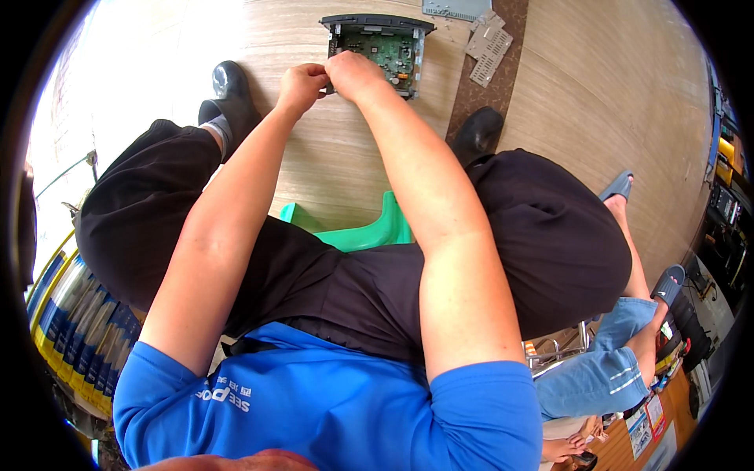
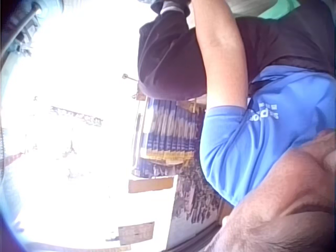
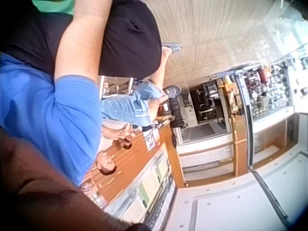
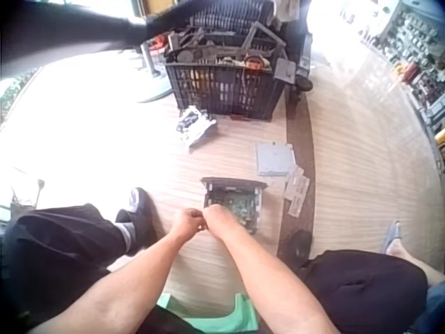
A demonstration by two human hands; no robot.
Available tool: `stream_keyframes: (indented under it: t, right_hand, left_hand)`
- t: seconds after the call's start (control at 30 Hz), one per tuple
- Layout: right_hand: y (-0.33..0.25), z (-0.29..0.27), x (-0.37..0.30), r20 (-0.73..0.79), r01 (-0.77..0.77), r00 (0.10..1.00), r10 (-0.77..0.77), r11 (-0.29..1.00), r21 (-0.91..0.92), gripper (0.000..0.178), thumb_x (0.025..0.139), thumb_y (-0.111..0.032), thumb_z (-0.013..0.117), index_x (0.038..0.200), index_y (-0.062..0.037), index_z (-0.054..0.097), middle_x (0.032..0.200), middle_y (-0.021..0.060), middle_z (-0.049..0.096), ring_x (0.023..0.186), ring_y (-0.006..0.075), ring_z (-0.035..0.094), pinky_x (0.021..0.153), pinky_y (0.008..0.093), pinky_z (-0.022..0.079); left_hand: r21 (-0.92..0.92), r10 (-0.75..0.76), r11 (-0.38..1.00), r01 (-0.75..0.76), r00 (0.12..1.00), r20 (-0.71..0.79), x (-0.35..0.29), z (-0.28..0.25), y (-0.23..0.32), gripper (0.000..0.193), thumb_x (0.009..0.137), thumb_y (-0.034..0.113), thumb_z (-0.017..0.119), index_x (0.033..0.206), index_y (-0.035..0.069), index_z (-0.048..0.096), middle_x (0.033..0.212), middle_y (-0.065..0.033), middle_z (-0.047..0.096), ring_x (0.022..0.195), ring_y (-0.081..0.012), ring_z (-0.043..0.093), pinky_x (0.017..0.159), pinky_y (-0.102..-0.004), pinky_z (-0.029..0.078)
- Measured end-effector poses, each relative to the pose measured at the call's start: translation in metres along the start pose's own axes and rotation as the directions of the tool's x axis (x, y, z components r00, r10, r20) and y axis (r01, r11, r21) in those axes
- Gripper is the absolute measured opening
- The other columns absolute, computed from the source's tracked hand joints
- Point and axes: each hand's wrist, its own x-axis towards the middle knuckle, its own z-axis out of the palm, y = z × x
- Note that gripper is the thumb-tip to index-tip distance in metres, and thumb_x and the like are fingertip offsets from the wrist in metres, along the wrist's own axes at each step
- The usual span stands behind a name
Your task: The person works on a circuit board within a small black electronic housing, using a screwdriver to tighten components and manipulating wires by hand.
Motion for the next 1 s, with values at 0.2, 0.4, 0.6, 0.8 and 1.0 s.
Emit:
stream_keyframes:
  t: [0.2, 0.4, 0.6, 0.8, 1.0]
  right_hand:
    - [-0.0007, -0.0011, 0.0002, 0.008, -0.004, 1.0, 0.004, 1.0, 0.002, 0.02, 0.085, -0.011, 0.051, 0.089, -0.0069, 0.07, 0.095, 0.02, 0.069, 0.092, 0.0372, 0.066, 0.079, 0.0451, 0.053]
    - [-0.0003, 0.0003, -0.0004, 0.01, -0.009, 1.0, 0.009, 1.0, -0.004, 0.02, 0.086, -0.011, 0.051, 0.089, -0.007, 0.07, 0.096, 0.0194, 0.069, 0.094, 0.0367, 0.066, 0.08, 0.0448, 0.053]
    - [-0.0006, 0.0011, -0.0009, -0.002, -0.007, 1.0, 0.007, 1.0, -0.017, 0.021, 0.085, -0.01, 0.05, 0.091, -0.0064, 0.07, 0.099, 0.0187, 0.068, 0.096, 0.036, 0.065, 0.08, 0.0444, 0.053]
    - [0.0009, 0.0019, -0.0005, -0.005, 0.003, 1.0, -0.003, 1.0, -0.028, 0.02, 0.086, -0.01, 0.05, 0.091, -0.0059, 0.069, 0.099, 0.0184, 0.068, 0.096, 0.0357, 0.065, 0.081, 0.0445, 0.053]
    - [-0.0019, 0.0014, -0.0004, -0.007, -0.003, 1.0, 0.003, 0.999, -0.035, 0.02, 0.086, -0.01, 0.05, 0.092, -0.0058, 0.069, 0.099, 0.0182, 0.068, 0.096, 0.0357, 0.065, 0.081, 0.0446, 0.053]
  left_hand:
    - [-0.007, -0.015, 1.0, 0.015, 1.0, 0.007, 0.0006, -0.0003, 0.0001, 0.016, 0.082, 0.016, 0.072, 0.095, 0.008, 0.076, 0.078, -0.0084, 0.072, 0.063, -0.0142, 0.067, 0.063, -0.0305, 0.055]
    - [0.008, -0.002, 1.0, 0.002, 1.0, 0.005, 0.0027, 0.0001, -0.0032, 0.016, 0.082, 0.017, 0.071, 0.095, 0.009, 0.076, 0.078, -0.0087, 0.072, 0.063, -0.015, 0.067, 0.063, -0.0313, 0.055]
    - [0.009, 0.004, 1.0, -0.004, 1.0, -0.002, 0.0033, 0.0008, -0.0038, 0.015, 0.082, 0.017, 0.072, 0.094, 0.009, 0.076, 0.076, -0.0086, 0.072, 0.062, -0.0152, 0.067, 0.062, -0.0314, 0.054]
    - [-0.001, -0.007, 1.0, 0.007, 1.0, -0.006, 0.0019, 0.0012, -0.0013, 0.016, 0.082, 0.017, 0.072, 0.094, 0.009, 0.076, 0.076, -0.0081, 0.072, 0.06, -0.0147, 0.066, 0.061, -0.0311, 0.054]
    - [-0.004, 0.003, 1.0, -0.003, 1.0, -0.013, 0.0023, 0.0003, -0.0022, 0.015, 0.082, 0.015, 0.071, 0.094, 0.008, 0.076, 0.077, -0.0082, 0.072, 0.06, -0.0143, 0.066, 0.06, -0.0309, 0.055]
